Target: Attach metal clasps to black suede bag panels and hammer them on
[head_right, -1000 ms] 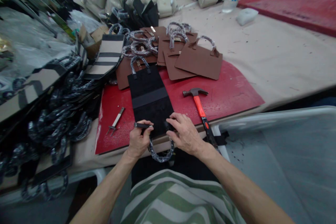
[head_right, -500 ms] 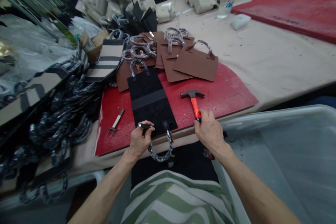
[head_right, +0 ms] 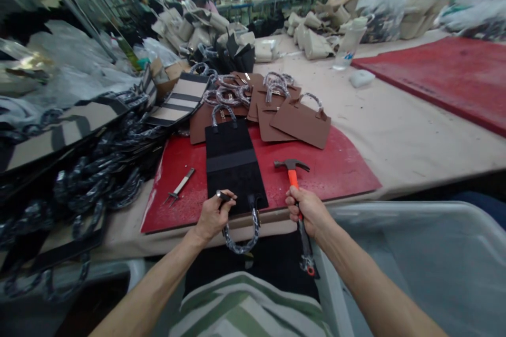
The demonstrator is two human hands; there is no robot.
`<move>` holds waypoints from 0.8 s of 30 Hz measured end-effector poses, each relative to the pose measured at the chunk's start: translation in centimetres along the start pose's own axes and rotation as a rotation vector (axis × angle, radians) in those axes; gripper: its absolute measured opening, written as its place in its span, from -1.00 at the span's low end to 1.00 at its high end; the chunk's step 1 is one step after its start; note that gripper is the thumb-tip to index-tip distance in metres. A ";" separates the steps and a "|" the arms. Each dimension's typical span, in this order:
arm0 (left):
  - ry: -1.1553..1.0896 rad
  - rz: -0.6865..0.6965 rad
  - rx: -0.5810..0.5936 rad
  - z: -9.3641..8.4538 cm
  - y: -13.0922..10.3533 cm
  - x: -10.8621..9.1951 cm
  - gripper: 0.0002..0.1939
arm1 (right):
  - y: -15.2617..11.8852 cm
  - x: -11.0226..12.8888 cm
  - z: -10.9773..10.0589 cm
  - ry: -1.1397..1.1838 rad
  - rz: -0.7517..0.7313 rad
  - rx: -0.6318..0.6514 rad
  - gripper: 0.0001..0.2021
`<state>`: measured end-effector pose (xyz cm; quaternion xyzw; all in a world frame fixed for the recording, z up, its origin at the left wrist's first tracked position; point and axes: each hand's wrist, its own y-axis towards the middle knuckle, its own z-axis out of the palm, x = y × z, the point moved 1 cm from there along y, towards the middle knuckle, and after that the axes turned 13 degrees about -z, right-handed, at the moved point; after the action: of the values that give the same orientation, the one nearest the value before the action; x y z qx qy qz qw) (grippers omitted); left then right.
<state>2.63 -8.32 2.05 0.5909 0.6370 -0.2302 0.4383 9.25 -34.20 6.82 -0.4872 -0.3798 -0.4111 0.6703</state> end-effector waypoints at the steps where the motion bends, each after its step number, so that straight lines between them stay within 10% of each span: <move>1: -0.007 -0.007 -0.004 -0.1 -0.1 0.0 -0.88 | -0.3 0.2 0.2 0.006 -0.008 -0.005 -0.81; 24: 0.032 0.054 -0.067 -0.3 -0.4 0.3 -0.91 | -1.0 -3.2 -1.7 -0.076 -0.008 -0.097 -0.60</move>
<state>2.15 -7.99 1.92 0.5963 0.6352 -0.1874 0.4537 7.30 -35.43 3.87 -0.5329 -0.3867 -0.4130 0.6292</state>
